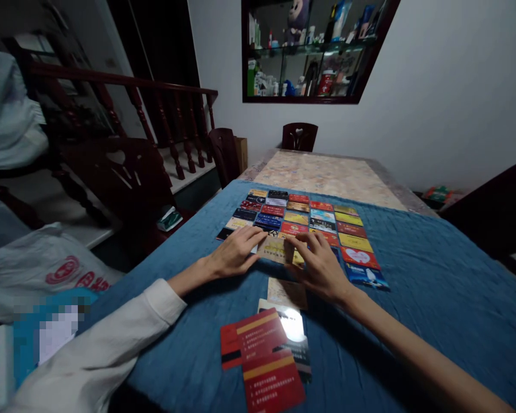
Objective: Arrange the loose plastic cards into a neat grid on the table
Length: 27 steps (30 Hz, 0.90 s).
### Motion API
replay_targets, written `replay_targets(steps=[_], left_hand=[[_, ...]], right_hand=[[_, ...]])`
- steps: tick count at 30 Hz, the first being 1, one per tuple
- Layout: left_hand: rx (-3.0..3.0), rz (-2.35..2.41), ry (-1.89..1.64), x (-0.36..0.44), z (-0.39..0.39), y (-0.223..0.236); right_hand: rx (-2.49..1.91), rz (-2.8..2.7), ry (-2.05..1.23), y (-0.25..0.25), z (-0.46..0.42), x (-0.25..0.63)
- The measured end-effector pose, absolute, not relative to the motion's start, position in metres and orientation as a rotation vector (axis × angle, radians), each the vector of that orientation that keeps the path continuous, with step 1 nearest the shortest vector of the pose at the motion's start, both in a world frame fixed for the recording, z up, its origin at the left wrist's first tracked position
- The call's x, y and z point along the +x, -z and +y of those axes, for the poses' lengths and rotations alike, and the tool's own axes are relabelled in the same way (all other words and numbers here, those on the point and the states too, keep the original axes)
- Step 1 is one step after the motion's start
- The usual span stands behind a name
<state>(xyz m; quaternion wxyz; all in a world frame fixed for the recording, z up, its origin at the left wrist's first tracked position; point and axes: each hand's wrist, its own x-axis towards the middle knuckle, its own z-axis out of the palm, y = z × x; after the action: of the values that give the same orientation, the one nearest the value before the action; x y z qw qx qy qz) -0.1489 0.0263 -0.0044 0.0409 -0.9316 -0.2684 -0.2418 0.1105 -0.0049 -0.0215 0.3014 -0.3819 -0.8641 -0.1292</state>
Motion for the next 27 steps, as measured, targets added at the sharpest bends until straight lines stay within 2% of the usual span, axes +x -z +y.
replay_targets(steps=[14, 27], left_hand=[[-2.804, -1.121, 0.579, -0.193, 0.087, -0.010], [-2.890, -1.350, 0.411, -0.220, 0.129, 0.004]], right_hand=[[-1.253, -2.402, 0.259, -0.003, 0.060, 0.048], [-1.498, -2.538, 0.148, -0.007, 0.092, 0.002]])
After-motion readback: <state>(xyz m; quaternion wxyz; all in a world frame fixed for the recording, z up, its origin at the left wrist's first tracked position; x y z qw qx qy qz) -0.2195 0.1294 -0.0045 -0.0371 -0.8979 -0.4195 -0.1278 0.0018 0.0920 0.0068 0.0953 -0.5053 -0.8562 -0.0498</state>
